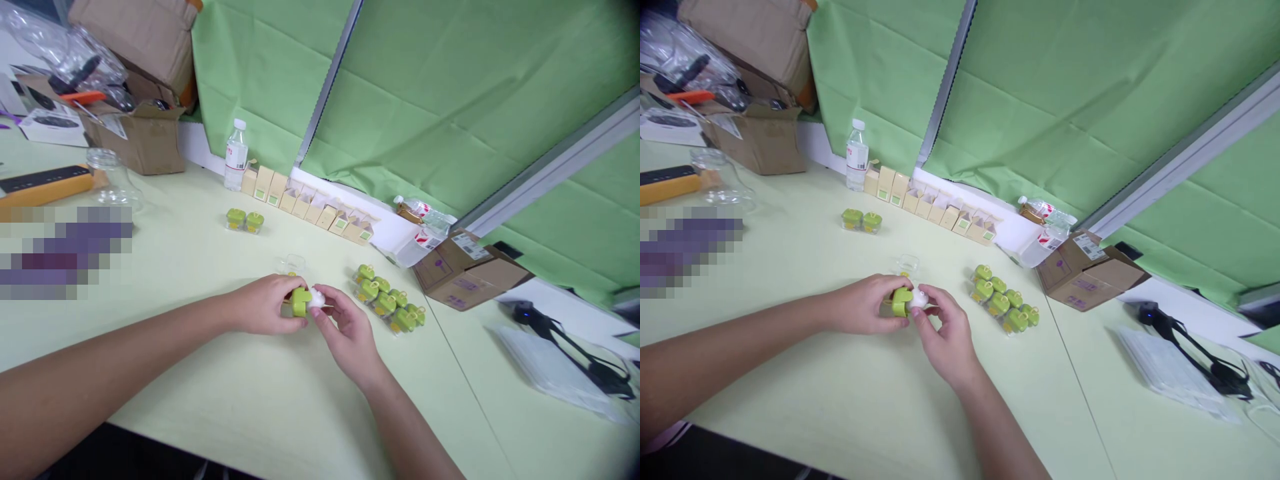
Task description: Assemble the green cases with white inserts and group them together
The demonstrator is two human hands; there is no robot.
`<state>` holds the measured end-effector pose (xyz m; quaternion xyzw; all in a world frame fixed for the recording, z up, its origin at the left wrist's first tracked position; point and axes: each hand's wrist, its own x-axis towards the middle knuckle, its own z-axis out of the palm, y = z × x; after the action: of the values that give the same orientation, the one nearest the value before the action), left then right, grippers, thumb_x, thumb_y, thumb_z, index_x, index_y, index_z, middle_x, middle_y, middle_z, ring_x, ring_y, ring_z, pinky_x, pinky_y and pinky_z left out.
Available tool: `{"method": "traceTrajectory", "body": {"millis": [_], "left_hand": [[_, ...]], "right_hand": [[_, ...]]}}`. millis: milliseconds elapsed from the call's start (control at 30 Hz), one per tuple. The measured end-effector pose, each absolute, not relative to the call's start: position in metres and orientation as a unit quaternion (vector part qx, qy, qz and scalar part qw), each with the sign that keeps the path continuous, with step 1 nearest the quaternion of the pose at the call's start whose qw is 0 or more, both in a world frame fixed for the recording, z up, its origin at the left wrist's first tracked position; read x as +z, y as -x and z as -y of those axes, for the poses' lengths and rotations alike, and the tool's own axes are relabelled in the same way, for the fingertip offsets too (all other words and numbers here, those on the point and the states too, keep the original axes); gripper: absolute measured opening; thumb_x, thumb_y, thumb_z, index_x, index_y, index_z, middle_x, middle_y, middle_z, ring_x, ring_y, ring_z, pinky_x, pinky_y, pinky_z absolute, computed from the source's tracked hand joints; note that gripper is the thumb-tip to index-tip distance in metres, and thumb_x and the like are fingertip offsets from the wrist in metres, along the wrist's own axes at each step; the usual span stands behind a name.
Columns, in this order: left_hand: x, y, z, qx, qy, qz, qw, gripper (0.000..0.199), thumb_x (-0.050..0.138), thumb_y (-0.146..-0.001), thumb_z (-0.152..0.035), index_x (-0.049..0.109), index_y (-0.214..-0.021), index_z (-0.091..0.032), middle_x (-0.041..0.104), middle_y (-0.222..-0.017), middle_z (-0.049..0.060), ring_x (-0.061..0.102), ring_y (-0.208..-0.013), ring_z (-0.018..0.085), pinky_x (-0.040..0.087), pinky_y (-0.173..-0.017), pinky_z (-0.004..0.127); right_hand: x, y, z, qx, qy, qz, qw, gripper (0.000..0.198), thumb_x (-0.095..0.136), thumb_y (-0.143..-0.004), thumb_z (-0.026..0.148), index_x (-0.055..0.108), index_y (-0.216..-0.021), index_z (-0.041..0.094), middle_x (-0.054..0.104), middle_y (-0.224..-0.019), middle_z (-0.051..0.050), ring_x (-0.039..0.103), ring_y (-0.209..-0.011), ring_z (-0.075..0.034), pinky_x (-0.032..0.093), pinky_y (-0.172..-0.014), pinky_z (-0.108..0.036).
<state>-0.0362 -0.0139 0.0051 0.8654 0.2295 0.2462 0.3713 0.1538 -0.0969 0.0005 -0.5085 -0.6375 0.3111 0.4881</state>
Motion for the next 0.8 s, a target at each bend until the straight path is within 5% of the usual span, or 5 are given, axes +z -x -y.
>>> {"method": "traceTrajectory", "body": {"millis": [367, 567, 800], "left_hand": [[0.004, 0.037, 0.005, 0.256, -0.742, -0.143, 0.603, 0.030, 0.063, -0.092, -0.038, 0.053, -0.113, -0.019, 0.058, -0.100, 0.003, 0.055, -0.090, 0.016, 0.045, -0.076, 0.028], [0.000, 0.033, 0.002, 0.259, -0.696, -0.141, 0.655, 0.037, 0.065, -0.090, -0.040, 0.055, -0.116, -0.017, 0.057, -0.092, 0.003, 0.053, -0.075, 0.013, 0.047, -0.064, 0.027], [-0.004, 0.031, 0.004, 0.269, -0.669, -0.129, 0.681, 0.037, 0.067, -0.089, -0.039, 0.054, -0.115, -0.016, 0.060, -0.092, 0.004, 0.057, -0.074, 0.013, 0.051, -0.068, 0.030]], "right_hand": [[0.005, -0.153, 0.096, 0.394, 0.495, 0.559, 0.536, 0.031, 0.074, -0.084, 0.034, 0.069, -0.114, 0.026, 0.070, -0.111, -0.007, 0.066, -0.096, -0.021, 0.056, -0.087, -0.038], [0.008, -0.153, 0.097, 0.407, 0.494, 0.533, 0.553, 0.032, 0.079, -0.081, 0.032, 0.068, -0.110, 0.026, 0.072, -0.100, -0.005, 0.068, -0.091, -0.019, 0.056, -0.085, -0.037], [0.009, -0.147, 0.099, 0.371, 0.479, 0.553, 0.572, 0.023, 0.078, -0.082, 0.027, 0.066, -0.101, 0.024, 0.075, -0.094, -0.004, 0.070, -0.084, -0.019, 0.055, -0.079, -0.036]]}}
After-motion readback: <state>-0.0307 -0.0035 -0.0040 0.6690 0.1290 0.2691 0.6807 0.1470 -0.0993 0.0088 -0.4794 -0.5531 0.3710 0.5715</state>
